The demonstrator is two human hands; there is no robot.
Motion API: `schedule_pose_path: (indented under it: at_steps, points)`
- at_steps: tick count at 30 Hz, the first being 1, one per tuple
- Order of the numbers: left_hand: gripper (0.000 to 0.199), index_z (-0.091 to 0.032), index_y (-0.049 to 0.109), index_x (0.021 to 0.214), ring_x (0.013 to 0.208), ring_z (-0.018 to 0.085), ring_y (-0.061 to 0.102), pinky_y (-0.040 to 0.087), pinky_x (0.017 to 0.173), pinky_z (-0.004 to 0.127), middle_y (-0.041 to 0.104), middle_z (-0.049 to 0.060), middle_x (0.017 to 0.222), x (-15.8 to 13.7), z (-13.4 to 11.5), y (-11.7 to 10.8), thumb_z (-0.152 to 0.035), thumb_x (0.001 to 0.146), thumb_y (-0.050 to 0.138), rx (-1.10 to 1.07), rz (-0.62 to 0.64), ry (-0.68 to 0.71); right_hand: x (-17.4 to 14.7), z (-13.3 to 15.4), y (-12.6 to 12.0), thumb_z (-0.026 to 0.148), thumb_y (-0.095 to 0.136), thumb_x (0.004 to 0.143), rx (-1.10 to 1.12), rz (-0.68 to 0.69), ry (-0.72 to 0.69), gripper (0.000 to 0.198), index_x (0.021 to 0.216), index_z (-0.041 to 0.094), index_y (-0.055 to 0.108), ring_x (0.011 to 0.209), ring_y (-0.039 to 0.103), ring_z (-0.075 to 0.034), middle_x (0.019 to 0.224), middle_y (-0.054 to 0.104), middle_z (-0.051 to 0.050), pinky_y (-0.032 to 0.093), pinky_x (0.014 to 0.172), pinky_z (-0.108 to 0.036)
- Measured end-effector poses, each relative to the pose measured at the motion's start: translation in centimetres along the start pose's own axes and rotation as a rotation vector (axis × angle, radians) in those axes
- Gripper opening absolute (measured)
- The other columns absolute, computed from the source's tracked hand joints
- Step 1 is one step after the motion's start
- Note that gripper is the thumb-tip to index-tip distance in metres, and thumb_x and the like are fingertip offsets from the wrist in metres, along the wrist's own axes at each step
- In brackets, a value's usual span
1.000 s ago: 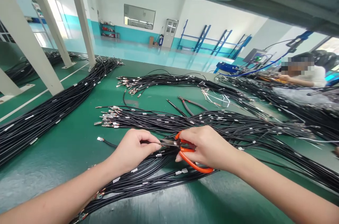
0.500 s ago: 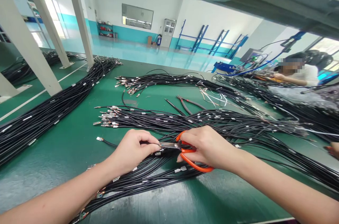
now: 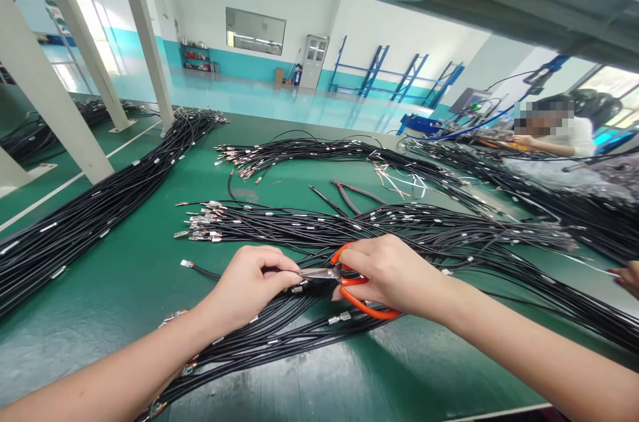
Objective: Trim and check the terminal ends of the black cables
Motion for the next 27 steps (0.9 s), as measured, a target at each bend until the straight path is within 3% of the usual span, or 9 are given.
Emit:
schedule_pose_path:
  at_steps: [7, 14, 18, 27]
  points:
    - [0.010, -0.015, 0.069, 0.067, 0.063, 0.011, 0.054, 0.039, 0.058, 0.020, 0.063, 0.000, 0.065, 0.0, 0.0, -0.1, -0.014, 0.069, 0.059, -0.033, -0.003, 0.010, -0.1, 0.0, 0.1, 0.048, 0.046, 0.082, 0.061, -0.034, 0.019, 0.038, 0.062, 0.016, 0.052, 0.046, 0.043, -0.010, 0.053, 0.052, 0.000, 0.023, 0.045, -0.023]
    - [0.011, -0.015, 0.070, 0.068, 0.063, 0.011, 0.054, 0.039, 0.059, 0.021, 0.063, 0.001, 0.065, 0.1, 0.1, 0.1, -0.015, 0.068, 0.059, -0.097, 0.037, -0.002, -0.4, -1.6, 0.2, 0.051, 0.053, 0.075, 0.278, 0.043, 0.255, 0.037, 0.061, 0.018, 0.047, 0.046, 0.037, -0.009, 0.053, 0.048, 0.002, 0.027, 0.045, -0.020]
    - [0.011, -0.014, 0.069, 0.066, 0.060, 0.011, 0.051, 0.037, 0.056, 0.021, 0.061, 0.001, 0.064, 0.1, 0.1, 0.3, -0.015, 0.067, 0.059, -0.097, 0.059, -0.025, 0.3, -0.5, 0.1, 0.046, 0.057, 0.073, 0.305, 0.120, 0.174, 0.031, 0.065, 0.017, 0.050, 0.050, 0.040, -0.009, 0.059, 0.052, 0.001, 0.028, 0.048, -0.020]
    - [0.010, -0.014, 0.068, 0.066, 0.059, 0.012, 0.049, 0.036, 0.055, 0.022, 0.060, 0.001, 0.064, 0.1, 0.5, 0.4, -0.018, 0.065, 0.059, -0.092, 0.059, -0.047, 0.8, 0.1, 0.2, 0.050, 0.055, 0.073, 0.240, 0.148, 0.099, 0.034, 0.069, 0.016, 0.054, 0.053, 0.045, -0.011, 0.062, 0.056, -0.001, 0.029, 0.049, -0.021]
Point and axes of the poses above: each hand's wrist, its own x-axis towards the middle knuckle, its own y-axis out of the palm, z = x × y, the point moved 9 cm from there along x, towards the middle knuckle
